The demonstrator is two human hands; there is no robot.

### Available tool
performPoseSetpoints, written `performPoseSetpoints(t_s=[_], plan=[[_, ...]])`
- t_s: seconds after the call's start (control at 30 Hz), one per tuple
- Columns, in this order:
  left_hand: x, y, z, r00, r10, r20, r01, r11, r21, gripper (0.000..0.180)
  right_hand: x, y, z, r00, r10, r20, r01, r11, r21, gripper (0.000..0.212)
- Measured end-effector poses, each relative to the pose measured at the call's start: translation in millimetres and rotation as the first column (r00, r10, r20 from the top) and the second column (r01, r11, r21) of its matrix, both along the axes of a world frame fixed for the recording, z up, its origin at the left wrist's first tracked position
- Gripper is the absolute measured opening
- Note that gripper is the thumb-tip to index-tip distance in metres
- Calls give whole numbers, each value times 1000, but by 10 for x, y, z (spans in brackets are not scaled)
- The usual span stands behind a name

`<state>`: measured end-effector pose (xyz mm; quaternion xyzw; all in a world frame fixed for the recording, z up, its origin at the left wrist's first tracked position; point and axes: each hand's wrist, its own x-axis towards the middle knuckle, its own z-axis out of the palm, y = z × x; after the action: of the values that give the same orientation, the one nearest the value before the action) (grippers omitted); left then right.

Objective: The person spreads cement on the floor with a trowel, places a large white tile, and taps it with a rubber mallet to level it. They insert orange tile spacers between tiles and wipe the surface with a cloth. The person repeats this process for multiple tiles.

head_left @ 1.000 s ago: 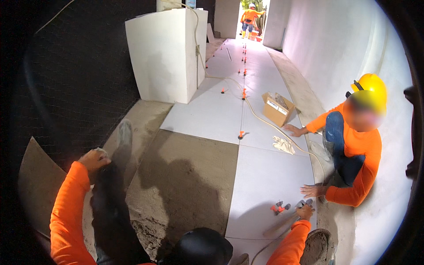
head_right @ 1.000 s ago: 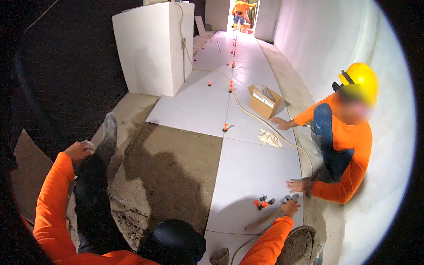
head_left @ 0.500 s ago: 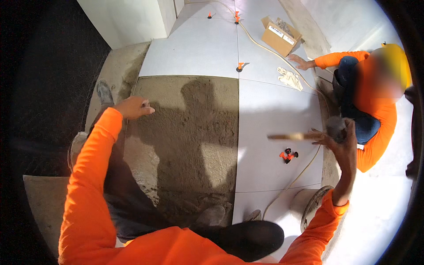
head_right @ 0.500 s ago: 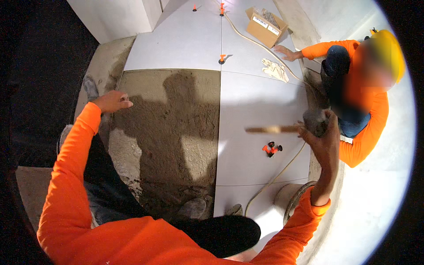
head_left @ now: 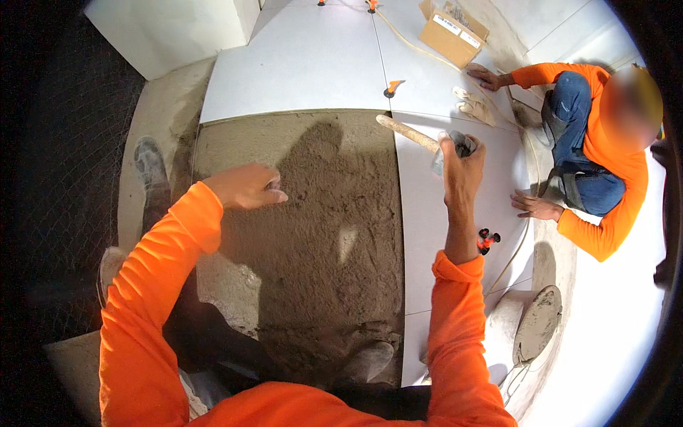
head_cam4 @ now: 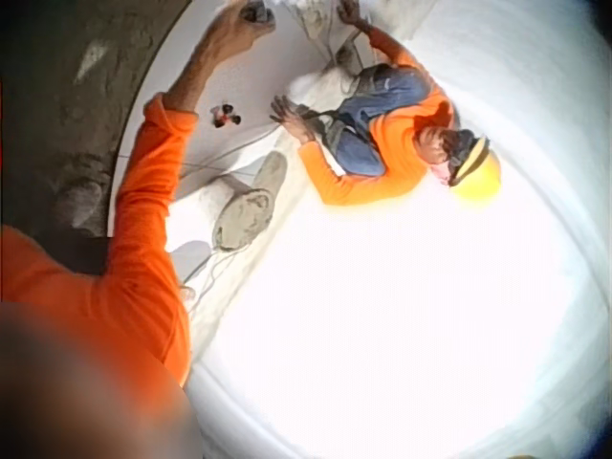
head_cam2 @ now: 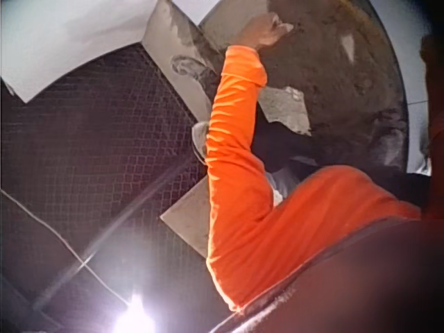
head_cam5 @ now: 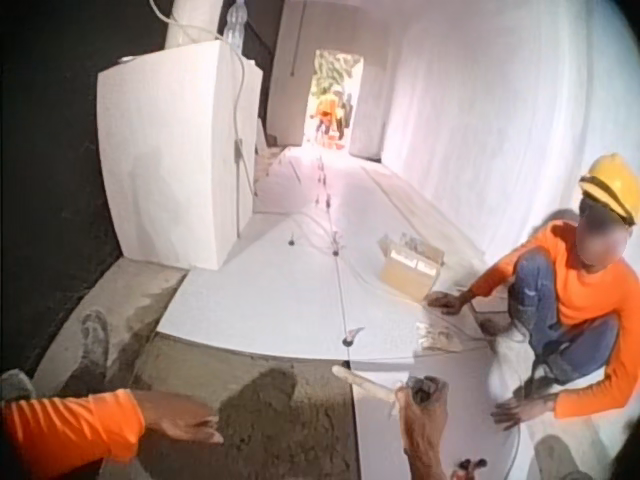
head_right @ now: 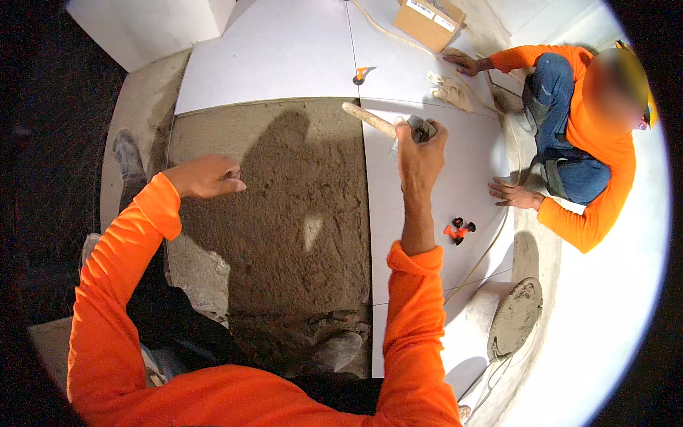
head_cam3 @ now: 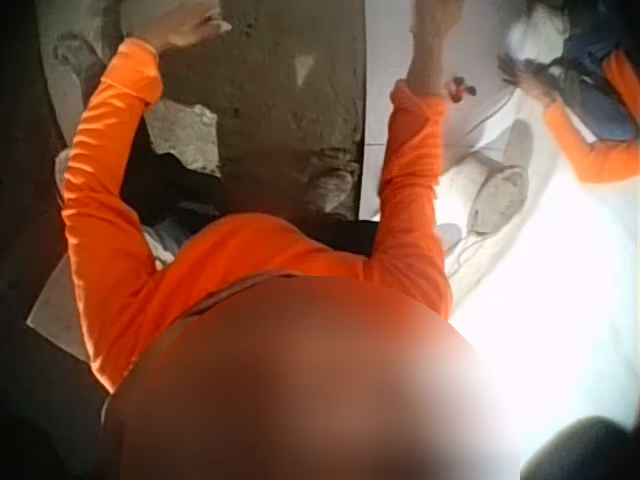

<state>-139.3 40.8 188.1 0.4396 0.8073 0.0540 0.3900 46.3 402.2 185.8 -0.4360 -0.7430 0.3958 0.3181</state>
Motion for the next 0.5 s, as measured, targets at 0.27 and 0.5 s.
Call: performPoseSetpoints(t_s=[0.27, 0.5], plan=[[-134, 207, -319, 991, 41, -125, -31, 996, 86, 54, -440, -175, -91, 993, -31, 118, 36, 999, -37, 64], [-249, 423, -473, 974, 76, -214, -64, 996, 60, 58, -532, -103, 16, 984, 9, 179, -20, 998, 61, 62]])
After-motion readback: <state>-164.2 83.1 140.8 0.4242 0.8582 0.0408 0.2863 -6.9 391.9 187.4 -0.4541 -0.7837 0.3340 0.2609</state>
